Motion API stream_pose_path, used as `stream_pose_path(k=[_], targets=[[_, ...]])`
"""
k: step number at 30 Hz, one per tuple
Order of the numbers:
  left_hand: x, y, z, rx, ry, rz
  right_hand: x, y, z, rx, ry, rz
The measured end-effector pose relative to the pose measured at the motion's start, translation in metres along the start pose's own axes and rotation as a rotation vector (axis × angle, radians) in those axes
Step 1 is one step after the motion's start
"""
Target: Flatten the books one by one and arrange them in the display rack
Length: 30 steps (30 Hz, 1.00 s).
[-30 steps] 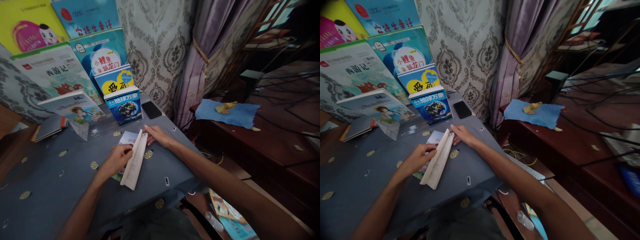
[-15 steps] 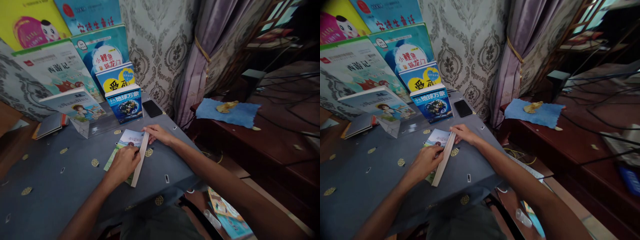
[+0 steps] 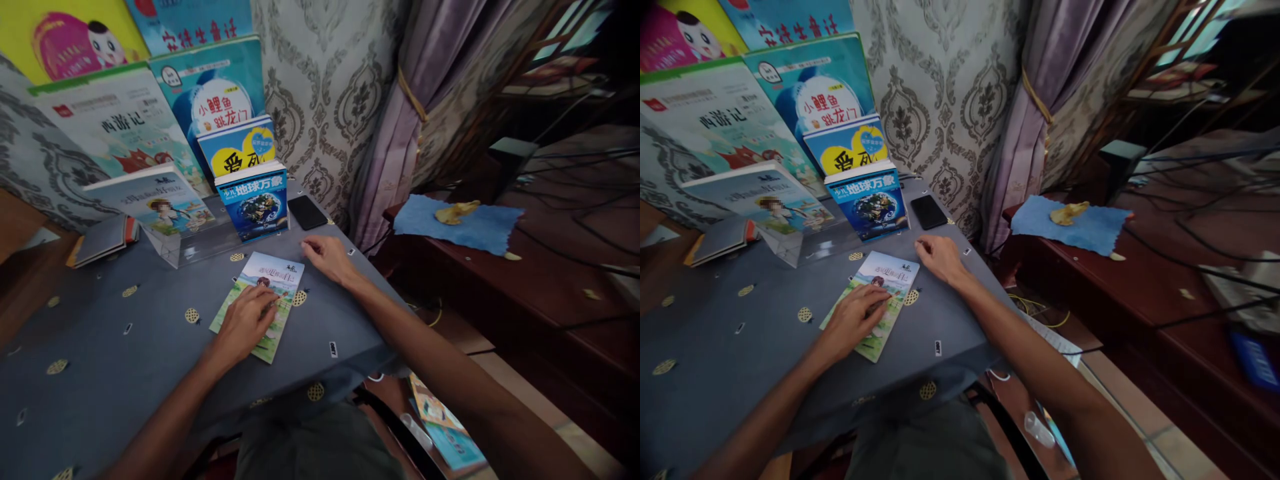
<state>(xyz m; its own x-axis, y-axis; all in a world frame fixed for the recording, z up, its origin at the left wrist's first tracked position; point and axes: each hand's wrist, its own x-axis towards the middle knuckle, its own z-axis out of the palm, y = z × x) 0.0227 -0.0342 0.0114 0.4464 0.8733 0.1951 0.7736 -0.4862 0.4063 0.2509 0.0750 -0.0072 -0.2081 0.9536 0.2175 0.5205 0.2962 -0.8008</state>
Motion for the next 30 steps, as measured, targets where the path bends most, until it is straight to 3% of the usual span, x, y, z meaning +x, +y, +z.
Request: stream_pose_path(k=[2, 7, 13, 15, 18, 25, 30], targets=[[0.0, -0.001, 0.003, -0.005, 0.014, 0.008, -0.005, -0.004, -0.002, -0.134, 0.025, -0.095], [-0.003, -0.005, 0.0, 0.009, -0.045, 0.04, -0.01, -0.007, 0.0, -0.302, -0.091, -0.194], [-0.024, -0.028, -0.032, 0.02, -0.385, 0.219, -0.013, -0.005, 0.001, -0.329, -0.107, -0.238], [-0.033, -0.034, -0.04, 0.059, -0.422, 0.223, -0.014, -0.005, 0.001, -0.317, -0.118, -0.249], [-0.041, -0.036, -0.036, 0.128, -0.363, 0.204, -0.01, -0.004, 0.004, -0.297, -0.135, -0.245], [-0.039, -0.007, 0.005, 0.345, -0.107, 0.116, 0.012, -0.001, 0.024, 0.005, -0.222, -0.289], [-0.037, 0.003, 0.014, 0.39, -0.064, 0.098, -0.009, -0.008, 0.028, 0.007, -0.247, -0.355]])
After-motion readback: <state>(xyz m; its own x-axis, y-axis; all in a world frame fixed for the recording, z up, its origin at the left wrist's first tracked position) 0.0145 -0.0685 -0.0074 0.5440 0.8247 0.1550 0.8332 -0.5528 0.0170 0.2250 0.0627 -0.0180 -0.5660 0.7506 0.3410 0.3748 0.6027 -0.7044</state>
